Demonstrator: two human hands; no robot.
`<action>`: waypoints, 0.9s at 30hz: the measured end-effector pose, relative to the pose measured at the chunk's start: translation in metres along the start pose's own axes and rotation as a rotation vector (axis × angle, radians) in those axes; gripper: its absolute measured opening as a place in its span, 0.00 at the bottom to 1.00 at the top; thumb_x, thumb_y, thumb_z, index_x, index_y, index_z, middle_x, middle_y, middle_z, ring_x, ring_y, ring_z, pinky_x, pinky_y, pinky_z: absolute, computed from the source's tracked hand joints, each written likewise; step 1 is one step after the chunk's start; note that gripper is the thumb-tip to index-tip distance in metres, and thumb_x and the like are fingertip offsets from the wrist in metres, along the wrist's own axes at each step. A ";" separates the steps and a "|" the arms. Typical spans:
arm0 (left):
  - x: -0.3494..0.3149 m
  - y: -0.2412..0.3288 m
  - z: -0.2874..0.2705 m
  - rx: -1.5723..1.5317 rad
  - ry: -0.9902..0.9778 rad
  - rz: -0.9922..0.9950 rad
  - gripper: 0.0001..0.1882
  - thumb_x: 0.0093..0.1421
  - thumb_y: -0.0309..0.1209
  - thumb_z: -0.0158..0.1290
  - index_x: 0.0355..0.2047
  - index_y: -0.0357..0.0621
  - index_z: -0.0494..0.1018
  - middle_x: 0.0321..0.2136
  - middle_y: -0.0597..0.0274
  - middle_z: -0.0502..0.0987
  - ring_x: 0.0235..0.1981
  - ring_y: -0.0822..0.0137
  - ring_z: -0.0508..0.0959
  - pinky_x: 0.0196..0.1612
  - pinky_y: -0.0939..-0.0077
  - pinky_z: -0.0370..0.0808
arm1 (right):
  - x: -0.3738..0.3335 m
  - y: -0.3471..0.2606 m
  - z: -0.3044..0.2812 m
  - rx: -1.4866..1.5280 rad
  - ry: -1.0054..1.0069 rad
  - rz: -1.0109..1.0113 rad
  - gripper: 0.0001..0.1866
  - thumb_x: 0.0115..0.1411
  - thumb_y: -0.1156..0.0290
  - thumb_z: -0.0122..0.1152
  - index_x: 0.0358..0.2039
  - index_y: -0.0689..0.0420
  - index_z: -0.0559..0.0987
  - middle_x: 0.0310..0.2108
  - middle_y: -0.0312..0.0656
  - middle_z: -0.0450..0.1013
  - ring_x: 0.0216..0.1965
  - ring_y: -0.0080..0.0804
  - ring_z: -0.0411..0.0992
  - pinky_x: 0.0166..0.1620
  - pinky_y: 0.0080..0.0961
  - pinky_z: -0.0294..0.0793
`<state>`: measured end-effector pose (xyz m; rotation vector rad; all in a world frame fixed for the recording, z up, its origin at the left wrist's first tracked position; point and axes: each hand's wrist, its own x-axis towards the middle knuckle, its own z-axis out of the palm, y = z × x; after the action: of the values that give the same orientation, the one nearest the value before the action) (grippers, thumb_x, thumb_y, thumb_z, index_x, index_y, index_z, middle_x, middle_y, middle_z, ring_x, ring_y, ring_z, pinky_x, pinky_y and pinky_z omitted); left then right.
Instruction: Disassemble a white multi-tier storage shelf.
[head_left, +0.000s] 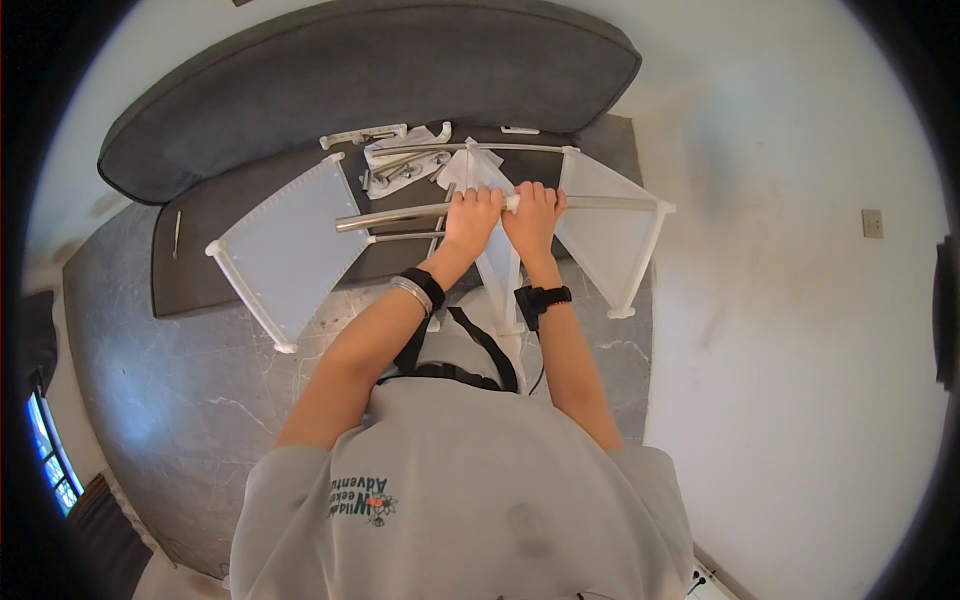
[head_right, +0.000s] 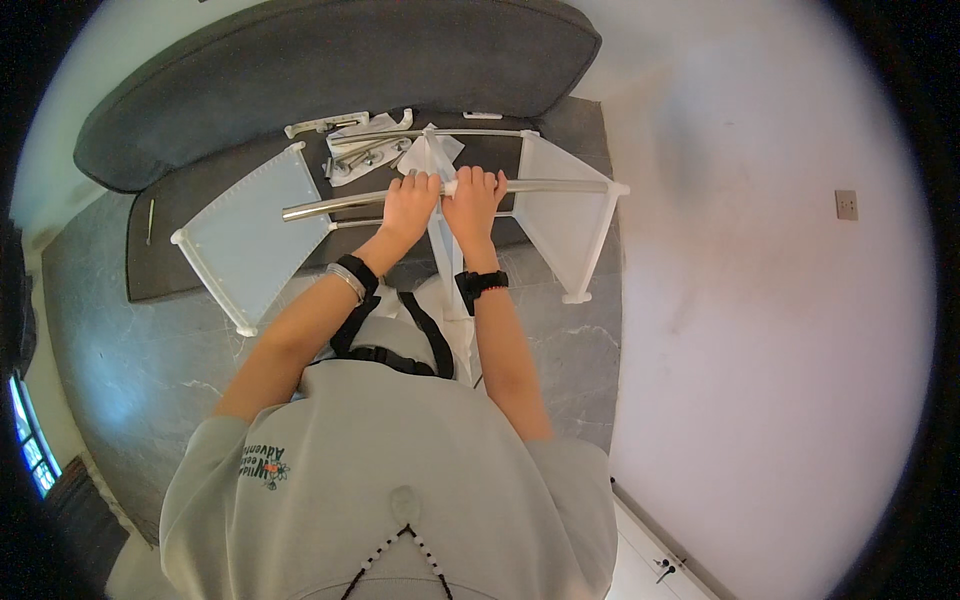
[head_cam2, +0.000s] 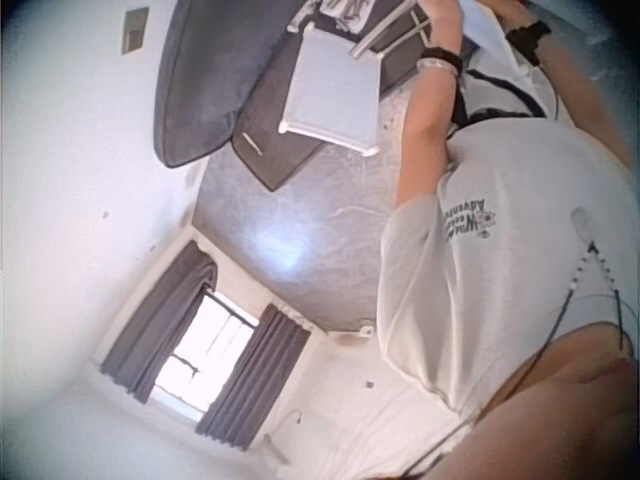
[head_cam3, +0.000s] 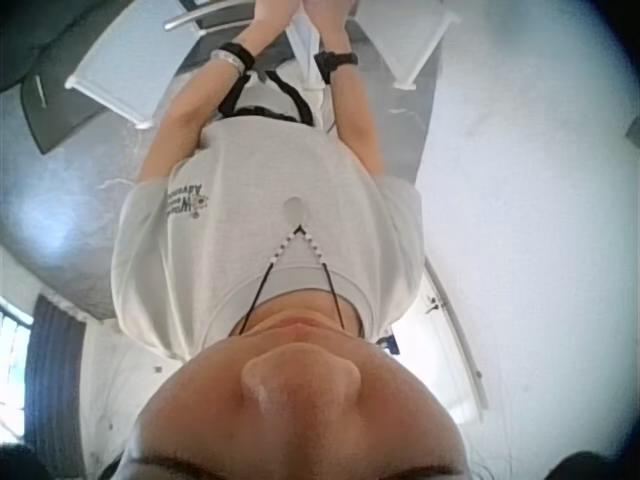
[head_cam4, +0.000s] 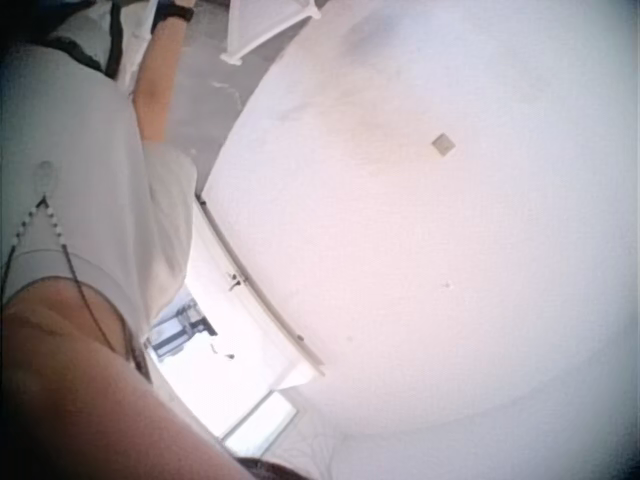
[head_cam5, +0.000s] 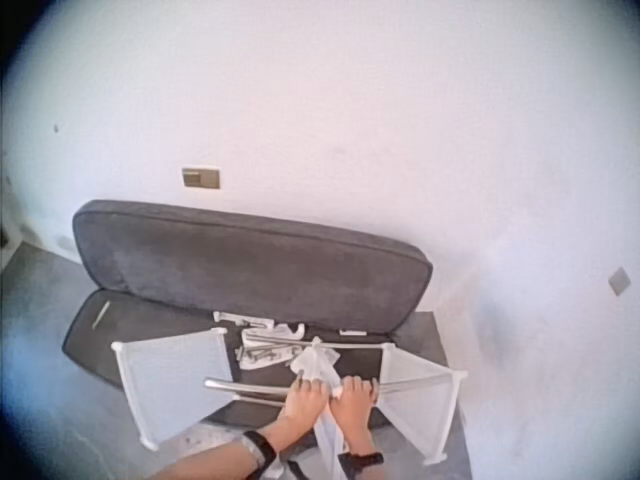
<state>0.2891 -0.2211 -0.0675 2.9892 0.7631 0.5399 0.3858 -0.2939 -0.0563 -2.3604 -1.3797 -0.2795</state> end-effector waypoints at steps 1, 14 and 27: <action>0.001 -0.005 0.002 -0.008 -0.018 0.006 0.06 0.47 0.29 0.50 0.26 0.47 0.64 0.19 0.65 0.71 0.24 0.66 0.76 0.28 0.73 0.70 | -0.001 0.000 0.000 -0.002 0.007 -0.014 0.13 0.40 0.69 0.62 0.28 0.54 0.70 0.29 0.38 0.65 0.37 0.38 0.63 0.55 0.45 0.51; 0.015 -0.035 -0.013 -0.326 -0.346 0.067 0.08 0.49 0.35 0.51 0.23 0.43 0.73 0.20 0.54 0.76 0.22 0.56 0.78 0.27 0.65 0.75 | -0.002 -0.010 -0.007 -0.009 -0.019 -0.048 0.14 0.39 0.67 0.62 0.28 0.53 0.70 0.29 0.38 0.64 0.36 0.38 0.63 0.55 0.45 0.52; 0.026 -0.054 -0.009 -0.678 -0.745 0.006 0.15 0.46 0.38 0.53 0.27 0.38 0.74 0.26 0.47 0.76 0.28 0.50 0.77 0.32 0.61 0.73 | -0.004 -0.009 -0.004 -0.015 -0.049 -0.064 0.13 0.40 0.67 0.60 0.29 0.54 0.71 0.29 0.37 0.65 0.37 0.37 0.62 0.54 0.42 0.51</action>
<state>0.2825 -0.1619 -0.0559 2.2672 0.3867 -0.2799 0.3760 -0.2945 -0.0522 -2.3523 -1.4833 -0.2519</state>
